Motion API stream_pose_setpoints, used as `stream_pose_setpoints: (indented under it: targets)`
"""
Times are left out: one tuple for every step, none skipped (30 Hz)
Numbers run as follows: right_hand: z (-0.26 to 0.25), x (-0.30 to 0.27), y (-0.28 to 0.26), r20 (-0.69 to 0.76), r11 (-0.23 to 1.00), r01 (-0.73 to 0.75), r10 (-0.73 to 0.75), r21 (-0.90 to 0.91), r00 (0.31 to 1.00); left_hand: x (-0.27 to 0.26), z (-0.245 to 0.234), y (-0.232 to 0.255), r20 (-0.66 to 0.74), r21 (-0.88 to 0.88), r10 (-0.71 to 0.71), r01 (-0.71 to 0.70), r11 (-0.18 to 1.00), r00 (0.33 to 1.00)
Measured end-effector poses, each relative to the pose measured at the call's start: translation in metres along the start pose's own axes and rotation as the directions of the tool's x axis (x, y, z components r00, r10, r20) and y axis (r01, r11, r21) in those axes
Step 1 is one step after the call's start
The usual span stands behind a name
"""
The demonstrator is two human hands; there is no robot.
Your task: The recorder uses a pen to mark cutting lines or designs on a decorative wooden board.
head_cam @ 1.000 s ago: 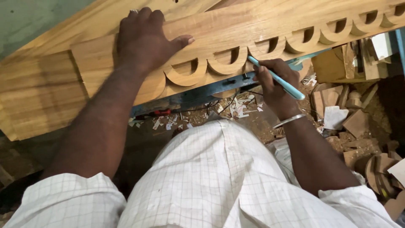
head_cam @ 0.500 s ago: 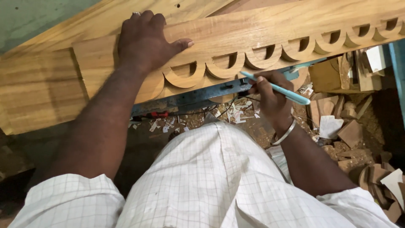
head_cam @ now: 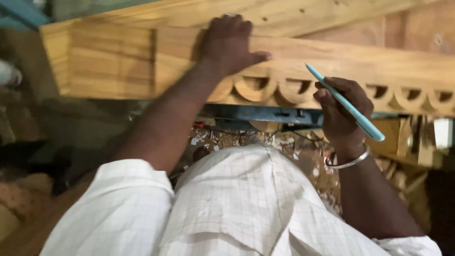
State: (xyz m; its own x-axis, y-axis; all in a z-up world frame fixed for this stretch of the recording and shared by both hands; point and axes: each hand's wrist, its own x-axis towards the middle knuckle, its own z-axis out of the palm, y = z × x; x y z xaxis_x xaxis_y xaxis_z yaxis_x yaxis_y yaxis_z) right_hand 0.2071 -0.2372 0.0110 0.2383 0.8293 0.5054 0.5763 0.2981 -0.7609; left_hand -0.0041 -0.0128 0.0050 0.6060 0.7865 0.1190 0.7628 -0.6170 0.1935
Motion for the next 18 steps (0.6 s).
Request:
stream_pose_setpoints:
  targets:
    - [0.005,0.008,-0.004,0.022,0.998,-0.004,0.002,0.066,1.000,0.002,0.005,-0.001,-0.065,0.025,0.069,-0.067,0.997,0.996]
    - [0.011,0.021,-0.016,0.047,0.997,0.015,-0.019,0.077,0.999,-0.001,-0.001,0.001,-0.080,0.026,0.038,-0.036,0.999,0.996]
    - [0.018,0.033,-0.028,0.097,0.989,0.022,-0.037,0.148,0.995,-0.004,-0.006,0.004,0.000,-0.002,0.033,-0.033,0.999,0.999]
    - [0.025,0.044,-0.041,0.147,0.976,0.024,-0.057,0.218,0.987,-0.006,-0.011,0.007,0.080,-0.033,0.031,-0.028,0.999,0.996]
    - [0.036,0.057,-0.050,0.167,0.974,0.036,-0.074,0.225,0.983,-0.009,-0.010,0.006,0.067,-0.034,0.007,-0.004,0.999,0.998]
    - [0.047,0.069,-0.059,0.207,0.967,-0.080,0.029,0.241,0.978,-0.010,-0.010,0.004,0.057,-0.025,0.021,-0.020,1.000,0.998]
    - [0.058,0.080,-0.068,0.248,0.948,-0.198,0.135,0.250,0.959,-0.011,-0.009,0.003,0.049,-0.015,0.041,-0.040,0.999,0.998]
    - [0.073,0.093,-0.073,0.265,0.949,-0.190,0.122,0.251,0.957,-0.013,-0.007,-0.001,0.040,-0.018,0.022,-0.021,1.000,0.999]
    - [0.087,0.104,-0.078,0.410,0.966,-0.109,0.004,0.234,0.912,-0.014,-0.004,-0.004,-0.049,-0.076,0.068,-0.072,0.995,0.996]
    - [0.102,0.115,-0.082,0.545,0.973,-0.026,-0.106,0.229,0.832,-0.015,0.000,-0.006,-0.141,-0.128,0.108,-0.127,0.984,0.984]
    - [0.121,0.123,-0.088,0.555,0.973,-0.020,-0.113,0.229,0.824,-0.017,-0.001,-0.007,-0.148,-0.132,0.096,-0.116,0.985,0.984]
    - [0.141,0.132,-0.093,0.636,0.972,0.122,-0.225,0.203,0.738,-0.019,-0.001,-0.007,-0.134,-0.393,-0.019,-0.035,0.919,0.991]
    - [0.162,0.139,-0.099,0.709,0.945,0.263,-0.319,0.192,0.628,-0.021,-0.001,-0.008,-0.089,-0.626,-0.123,0.041,0.779,0.988]
    - [0.181,0.140,-0.103,0.717,0.944,0.267,-0.323,0.195,0.618,-0.021,0.003,-0.010,-0.094,-0.630,-0.135,0.046,0.775,0.986]
    - [0.200,0.140,-0.106,0.760,0.944,0.249,-0.322,0.215,0.564,-0.020,0.008,-0.012,-0.190,-0.465,-0.061,-0.035,0.885,0.980]
    - [0.218,0.140,-0.110,0.799,0.945,0.230,-0.321,0.233,0.508,-0.018,0.013,-0.014,-0.267,-0.276,0.029,-0.105,0.955,0.963]
    - [0.232,0.141,-0.109,0.804,0.944,0.233,-0.321,0.233,0.500,-0.010,0.025,-0.012,-0.272,-0.281,0.020,-0.100,0.955,0.962]
    - [0.245,0.142,-0.108,0.826,0.935,0.275,-0.331,0.223,0.457,0.000,0.036,-0.010,-0.313,-0.148,0.085,-0.137,0.979,0.946]
